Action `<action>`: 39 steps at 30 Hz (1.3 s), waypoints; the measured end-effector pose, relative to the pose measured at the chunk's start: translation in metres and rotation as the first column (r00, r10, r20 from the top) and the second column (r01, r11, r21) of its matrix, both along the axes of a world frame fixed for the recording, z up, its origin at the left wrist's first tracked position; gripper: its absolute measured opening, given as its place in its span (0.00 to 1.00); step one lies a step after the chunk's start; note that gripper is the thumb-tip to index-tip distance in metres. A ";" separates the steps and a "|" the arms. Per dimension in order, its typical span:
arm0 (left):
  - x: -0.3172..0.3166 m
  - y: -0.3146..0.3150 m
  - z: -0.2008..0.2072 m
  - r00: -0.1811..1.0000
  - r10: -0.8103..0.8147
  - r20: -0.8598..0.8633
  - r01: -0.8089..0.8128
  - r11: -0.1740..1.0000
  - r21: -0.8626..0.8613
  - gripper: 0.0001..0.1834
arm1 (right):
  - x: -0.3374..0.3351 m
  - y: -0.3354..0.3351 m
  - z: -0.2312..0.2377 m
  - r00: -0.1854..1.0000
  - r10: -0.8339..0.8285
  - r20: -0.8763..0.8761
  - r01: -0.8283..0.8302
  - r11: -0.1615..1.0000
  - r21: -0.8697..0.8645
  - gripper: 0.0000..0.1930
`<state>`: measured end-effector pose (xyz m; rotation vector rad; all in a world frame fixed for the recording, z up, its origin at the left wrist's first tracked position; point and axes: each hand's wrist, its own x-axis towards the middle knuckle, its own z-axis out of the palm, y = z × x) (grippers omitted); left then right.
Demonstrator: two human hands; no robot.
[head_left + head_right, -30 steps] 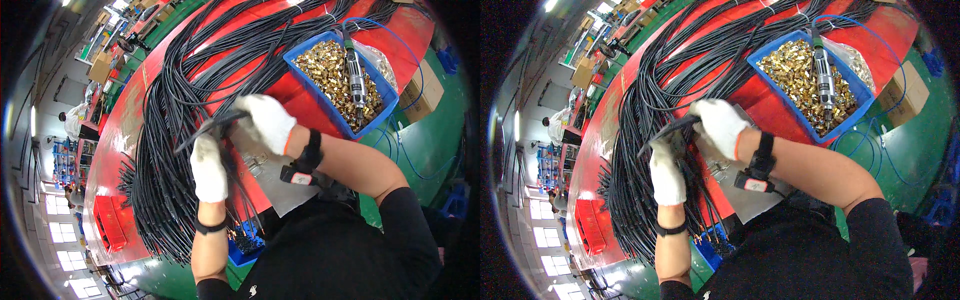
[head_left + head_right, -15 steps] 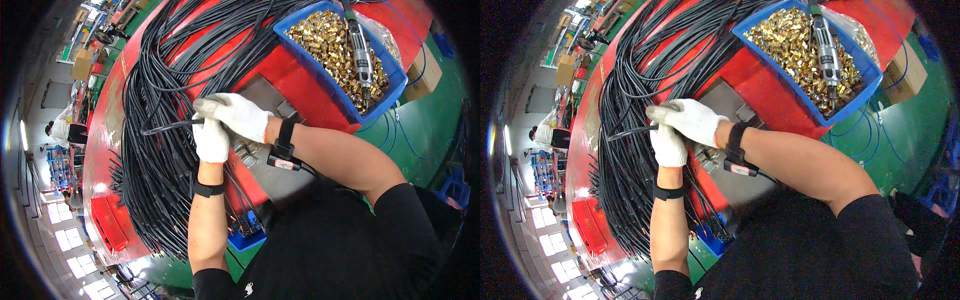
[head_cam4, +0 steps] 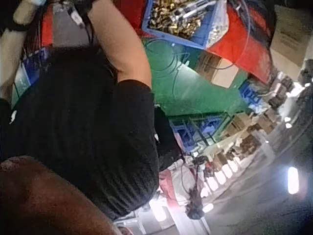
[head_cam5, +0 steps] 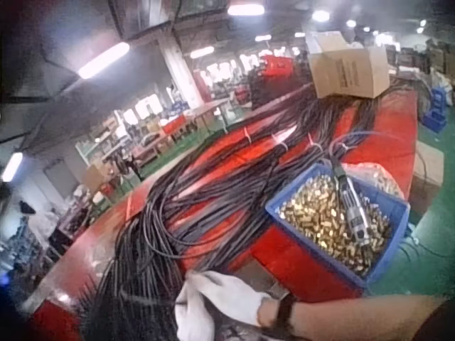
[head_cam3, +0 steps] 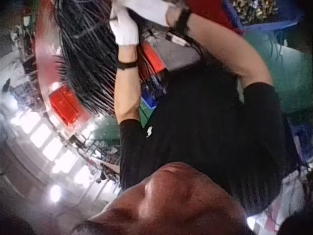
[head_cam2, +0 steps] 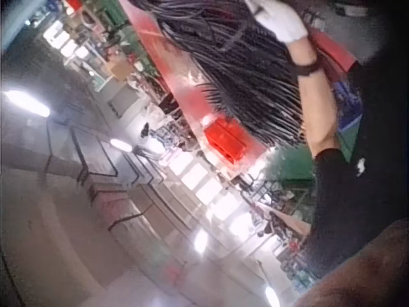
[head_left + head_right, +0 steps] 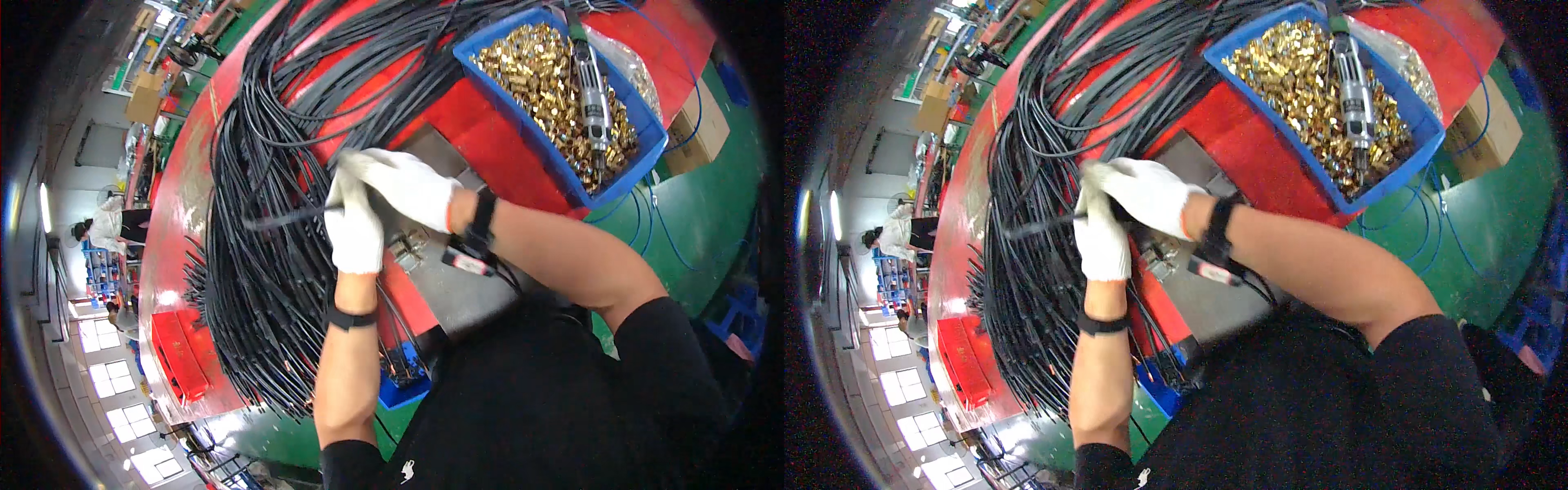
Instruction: The recorder is attaching metal connectors to the ends of black electrical cables using a pneumatic crimping tool at a factory workstation.
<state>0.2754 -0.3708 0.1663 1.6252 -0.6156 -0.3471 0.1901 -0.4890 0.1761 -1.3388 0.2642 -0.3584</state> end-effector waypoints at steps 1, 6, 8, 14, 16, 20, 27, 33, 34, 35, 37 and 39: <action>0.001 0.006 0.007 0.989 0.069 0.132 -0.080 0.993 0.082 0.27 | -0.010 0.005 0.006 0.976 -0.198 -0.090 0.186 0.975 -0.121 0.28; -0.041 0.028 0.071 0.730 -0.001 -0.683 -0.241 0.935 -0.260 0.39 | -0.086 0.006 0.038 0.990 -0.001 0.138 0.043 0.952 -0.302 0.29; -0.059 0.031 0.074 0.651 -0.034 -0.759 -0.255 0.932 -0.259 0.37 | -0.092 0.017 0.050 0.960 -0.015 0.278 0.155 0.858 -0.490 0.33; -0.071 0.050 0.050 0.373 -0.347 -0.860 -0.172 0.886 -0.432 0.37 | -0.103 0.039 0.063 0.969 0.007 0.246 0.141 0.803 -0.580 0.21; -0.079 0.047 0.057 0.340 -0.340 -0.877 -0.177 0.892 -0.415 0.36 | -0.105 0.043 0.065 0.963 0.010 0.268 0.163 0.770 -0.617 0.21; -0.076 0.052 0.044 0.267 -0.521 -0.811 -0.117 0.818 -0.563 0.33 | -0.103 0.052 0.069 0.947 -0.018 0.320 0.226 0.746 -0.626 0.19; -0.083 0.055 0.045 0.284 -0.483 -0.828 -0.114 0.841 -0.529 0.31 | -0.104 0.060 0.072 0.955 -0.020 0.295 0.222 0.707 -0.672 0.18; -0.085 0.054 0.040 0.273 -0.501 -0.821 -0.126 0.827 -0.547 0.30 | -0.104 0.059 0.070 0.954 -0.005 0.301 0.231 0.653 -0.721 0.18; -0.085 0.052 0.042 0.257 -0.485 -0.836 -0.156 0.833 -0.531 0.30 | -0.105 0.059 0.073 0.964 0.006 0.266 0.192 0.677 -0.710 0.17; -0.084 0.053 0.041 0.293 -0.441 -0.848 -0.140 0.858 -0.495 0.30 | -0.108 0.059 0.079 0.973 0.018 0.232 0.153 0.700 -0.697 0.16; -0.081 0.051 0.041 0.368 -0.361 -0.857 -0.115 0.896 -0.428 0.31 | -0.110 0.056 0.082 0.981 0.061 0.184 0.082 0.732 -0.677 0.15; -0.082 0.049 0.039 0.379 -0.350 -0.857 -0.107 0.903 -0.416 0.32 | -0.113 0.052 0.082 0.980 0.119 0.159 0.014 0.756 -0.654 0.16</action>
